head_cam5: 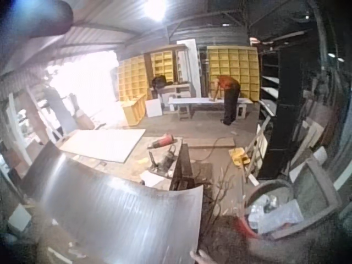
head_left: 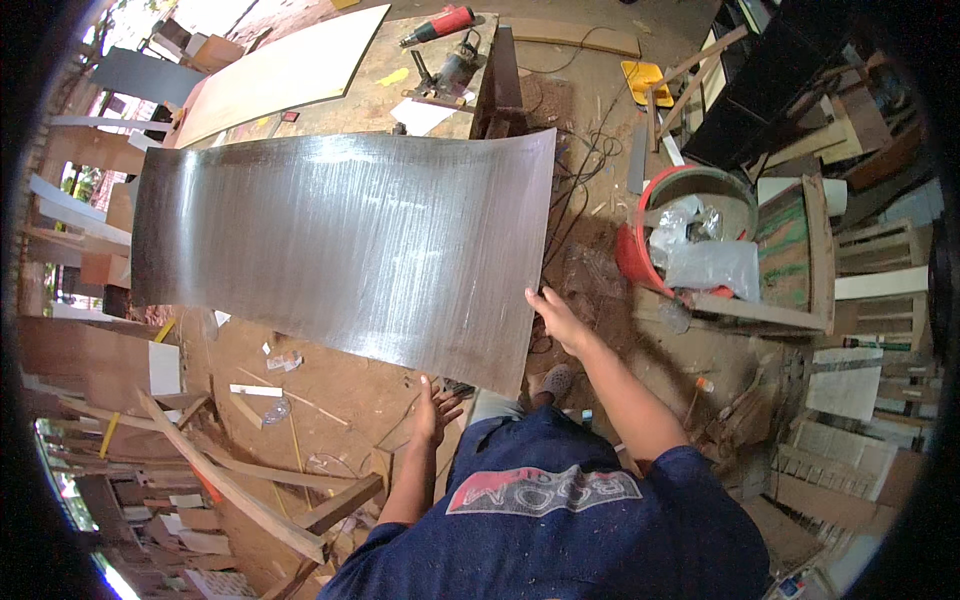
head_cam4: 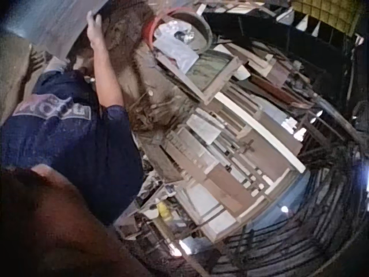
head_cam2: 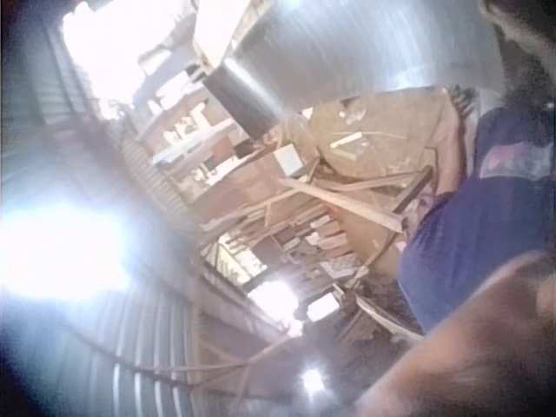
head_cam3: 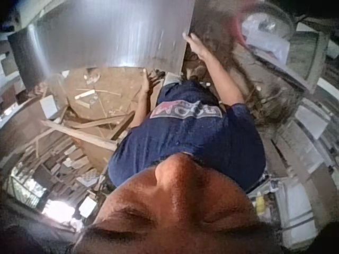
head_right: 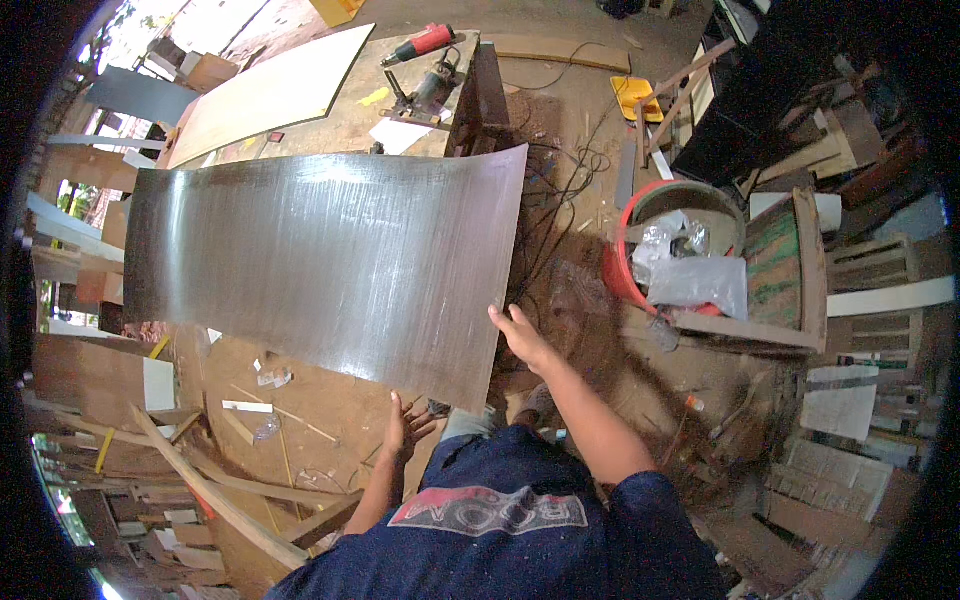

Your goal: The person applies adhesive to a curved piece of wood veneer, spreads it using a small applicator, and then lifts and positions the veneer sheet to prepare it for attachment.

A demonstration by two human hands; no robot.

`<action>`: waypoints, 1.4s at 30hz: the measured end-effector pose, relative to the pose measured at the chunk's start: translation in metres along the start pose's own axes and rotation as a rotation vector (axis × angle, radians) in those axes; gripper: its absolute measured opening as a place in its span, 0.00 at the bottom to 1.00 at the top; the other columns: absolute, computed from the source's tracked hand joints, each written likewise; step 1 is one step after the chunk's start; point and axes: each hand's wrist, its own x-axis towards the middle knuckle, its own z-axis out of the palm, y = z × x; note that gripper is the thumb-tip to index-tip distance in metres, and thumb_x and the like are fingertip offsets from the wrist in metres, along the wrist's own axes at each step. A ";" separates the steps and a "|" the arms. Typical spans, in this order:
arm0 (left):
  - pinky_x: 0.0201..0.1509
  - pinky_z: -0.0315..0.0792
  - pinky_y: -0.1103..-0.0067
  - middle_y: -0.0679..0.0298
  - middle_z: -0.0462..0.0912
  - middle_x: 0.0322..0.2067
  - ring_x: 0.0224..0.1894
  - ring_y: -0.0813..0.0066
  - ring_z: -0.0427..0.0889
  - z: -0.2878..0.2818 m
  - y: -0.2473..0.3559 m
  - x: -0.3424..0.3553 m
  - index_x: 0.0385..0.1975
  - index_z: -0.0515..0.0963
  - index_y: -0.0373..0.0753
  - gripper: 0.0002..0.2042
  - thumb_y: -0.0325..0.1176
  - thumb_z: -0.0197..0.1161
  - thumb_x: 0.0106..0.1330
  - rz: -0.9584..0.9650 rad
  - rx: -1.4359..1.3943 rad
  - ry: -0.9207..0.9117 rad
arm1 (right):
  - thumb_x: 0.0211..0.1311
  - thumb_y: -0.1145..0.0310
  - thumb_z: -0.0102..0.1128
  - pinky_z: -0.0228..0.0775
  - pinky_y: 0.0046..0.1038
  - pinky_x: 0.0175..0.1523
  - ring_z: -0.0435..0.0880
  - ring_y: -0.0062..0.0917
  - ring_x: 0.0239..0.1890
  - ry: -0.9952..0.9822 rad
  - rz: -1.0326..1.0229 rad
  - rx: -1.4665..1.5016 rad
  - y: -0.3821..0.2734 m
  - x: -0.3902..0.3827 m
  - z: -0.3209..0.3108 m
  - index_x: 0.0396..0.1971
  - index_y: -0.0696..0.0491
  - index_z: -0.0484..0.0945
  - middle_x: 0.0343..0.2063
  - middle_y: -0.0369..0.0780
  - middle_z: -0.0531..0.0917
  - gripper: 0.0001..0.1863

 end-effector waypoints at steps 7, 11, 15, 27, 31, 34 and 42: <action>0.77 0.56 0.54 0.48 0.57 0.75 0.75 0.51 0.61 0.061 0.006 0.033 0.79 0.43 0.36 0.54 0.77 0.47 0.67 0.178 -0.358 0.066 | 0.74 0.34 0.47 0.79 0.38 0.50 0.71 0.39 0.68 -0.141 0.014 -0.249 -0.037 0.011 -0.019 0.70 0.63 0.57 0.68 0.53 0.68 0.46; 0.80 0.51 0.59 0.52 0.52 0.77 0.77 0.52 0.56 0.083 0.030 0.048 0.79 0.45 0.39 0.50 0.73 0.46 0.70 0.330 -0.619 0.165 | 0.75 0.34 0.44 0.80 0.37 0.47 0.85 0.36 0.43 -0.280 0.074 -0.555 -0.036 0.033 -0.025 0.69 0.66 0.58 0.54 0.53 0.80 0.47; 0.80 0.51 0.60 0.52 0.54 0.77 0.77 0.51 0.57 0.079 0.067 0.065 0.78 0.50 0.35 0.47 0.70 0.47 0.72 0.421 -0.737 0.354 | 0.76 0.35 0.42 0.79 0.37 0.47 0.86 0.32 0.38 -0.516 0.137 -0.638 -0.055 0.049 -0.029 0.64 0.67 0.63 0.41 0.51 0.84 0.44; 0.80 0.47 0.68 0.50 0.56 0.77 0.78 0.58 0.54 0.035 0.047 0.126 0.75 0.57 0.27 0.39 0.59 0.42 0.80 0.454 -0.498 0.894 | 0.77 0.40 0.48 0.76 0.29 0.42 0.83 0.22 0.33 -0.860 0.227 -0.985 -0.163 0.136 -0.132 0.34 0.60 0.82 0.29 0.38 0.86 0.33; 0.79 0.50 0.68 0.48 0.60 0.75 0.76 0.55 0.59 0.045 0.050 0.125 0.73 0.60 0.25 0.38 0.57 0.40 0.81 0.435 -0.491 0.910 | 0.72 0.35 0.53 0.77 0.30 0.41 0.85 0.23 0.33 -0.609 0.211 -0.982 -0.218 0.164 -0.171 0.38 0.61 0.83 0.30 0.40 0.87 0.36; 0.79 0.51 0.68 0.46 0.61 0.74 0.75 0.53 0.60 0.054 0.053 0.118 0.72 0.61 0.25 0.38 0.57 0.42 0.80 0.457 -0.458 1.011 | 0.70 0.44 0.61 0.77 0.28 0.39 0.85 0.22 0.31 -0.573 0.094 -1.076 -0.268 0.192 -0.193 0.34 0.61 0.84 0.29 0.40 0.87 0.29; 0.80 0.51 0.63 0.43 0.60 0.74 0.76 0.49 0.58 0.159 0.172 0.060 0.70 0.63 0.25 0.35 0.45 0.63 0.73 0.459 0.196 1.536 | 0.61 0.64 0.73 0.76 0.29 0.32 0.84 0.21 0.23 -0.193 -0.229 -1.078 -0.345 0.290 -0.306 0.29 0.60 0.86 0.21 0.38 0.87 0.13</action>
